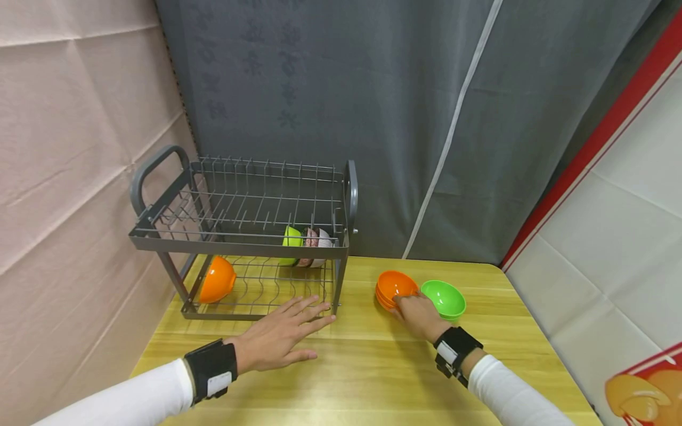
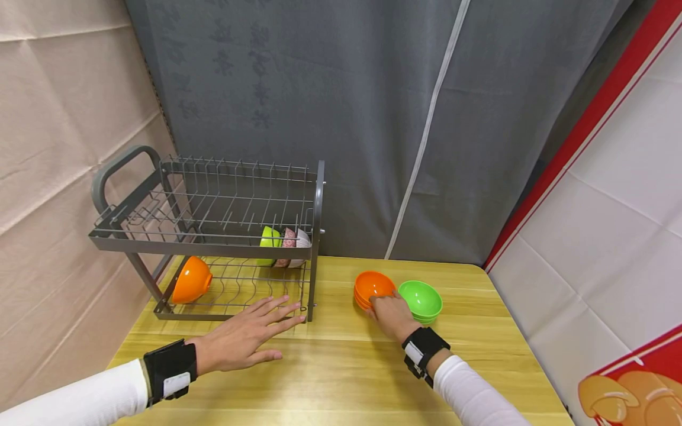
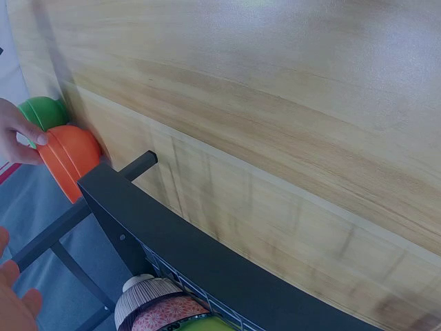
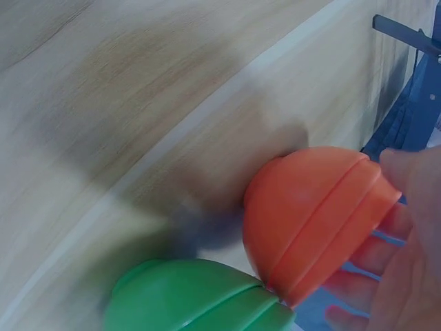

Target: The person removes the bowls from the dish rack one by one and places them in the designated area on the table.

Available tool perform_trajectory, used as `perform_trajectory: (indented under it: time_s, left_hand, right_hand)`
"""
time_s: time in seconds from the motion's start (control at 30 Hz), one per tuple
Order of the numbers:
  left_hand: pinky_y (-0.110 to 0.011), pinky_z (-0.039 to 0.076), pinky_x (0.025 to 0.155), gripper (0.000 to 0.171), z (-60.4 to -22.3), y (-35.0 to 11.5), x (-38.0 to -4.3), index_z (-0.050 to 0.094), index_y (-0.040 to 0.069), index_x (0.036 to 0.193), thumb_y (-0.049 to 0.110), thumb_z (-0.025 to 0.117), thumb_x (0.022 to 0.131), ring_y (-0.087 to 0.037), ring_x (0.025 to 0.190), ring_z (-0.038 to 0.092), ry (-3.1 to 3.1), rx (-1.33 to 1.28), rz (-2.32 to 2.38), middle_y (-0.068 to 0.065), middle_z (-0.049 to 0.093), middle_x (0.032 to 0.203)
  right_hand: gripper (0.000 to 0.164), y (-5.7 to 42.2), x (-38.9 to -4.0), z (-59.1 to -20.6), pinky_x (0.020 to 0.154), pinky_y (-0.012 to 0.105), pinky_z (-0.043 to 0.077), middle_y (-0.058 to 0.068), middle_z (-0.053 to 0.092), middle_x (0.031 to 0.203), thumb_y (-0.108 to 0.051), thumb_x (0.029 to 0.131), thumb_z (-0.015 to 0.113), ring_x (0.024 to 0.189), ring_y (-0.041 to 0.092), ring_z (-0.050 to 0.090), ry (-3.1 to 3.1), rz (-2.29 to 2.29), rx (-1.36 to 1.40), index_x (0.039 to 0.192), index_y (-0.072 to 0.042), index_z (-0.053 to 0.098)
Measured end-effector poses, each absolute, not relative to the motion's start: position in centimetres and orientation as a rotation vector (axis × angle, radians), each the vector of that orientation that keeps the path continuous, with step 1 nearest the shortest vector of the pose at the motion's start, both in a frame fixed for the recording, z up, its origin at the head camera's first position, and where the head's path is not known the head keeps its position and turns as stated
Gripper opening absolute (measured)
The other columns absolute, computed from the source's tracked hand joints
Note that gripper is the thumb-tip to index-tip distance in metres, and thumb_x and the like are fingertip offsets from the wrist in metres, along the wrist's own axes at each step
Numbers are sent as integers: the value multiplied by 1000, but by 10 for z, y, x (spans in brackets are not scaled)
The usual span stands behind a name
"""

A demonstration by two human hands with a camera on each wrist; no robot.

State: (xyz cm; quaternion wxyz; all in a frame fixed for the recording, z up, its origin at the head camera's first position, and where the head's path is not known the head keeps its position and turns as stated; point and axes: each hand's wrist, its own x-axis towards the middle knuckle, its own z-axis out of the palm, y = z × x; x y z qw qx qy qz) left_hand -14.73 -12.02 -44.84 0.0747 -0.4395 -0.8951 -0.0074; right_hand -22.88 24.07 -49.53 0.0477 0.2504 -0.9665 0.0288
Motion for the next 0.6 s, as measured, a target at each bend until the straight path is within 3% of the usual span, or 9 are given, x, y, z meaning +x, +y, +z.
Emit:
perform_trajectory:
  time_s: [0.07,0.2,0.3,0.6]
  left_hand:
    - [-52,31,125,71,-449,-120,-147,24,28,162,66,30,102,-28,157,25,-2683,-1317,-22,-3,23,169]
    - [-52,29,125,71,-448,-120,-147,25,27,162,66,30,102,-28,156,25,-2684,-1317,-26,-3,23,169]
    - [-52,31,125,71,-448,-121,-148,26,27,162,66,31,102,-29,156,27,-2685,-1313,-34,-4,23,169]
    - [-54,33,123,70,-445,-125,-149,27,28,162,65,31,103,-32,155,27,-2688,-1310,-56,-3,23,170]
  right_hand:
    - [31,241,-228,-492,110,63,43,19,74,108,-30,96,68,110,39,69,-2964,95,751,111,-2,69]
    - [57,240,-224,-486,117,66,34,25,56,145,-40,96,67,137,47,50,-2967,107,757,139,-3,59]
    - [64,238,-218,-482,118,66,32,24,50,152,-44,95,67,142,47,44,-2936,134,805,145,-7,54]
    - [71,223,-194,-473,120,65,30,17,47,156,-56,96,60,144,49,40,-2866,179,964,152,-14,48]
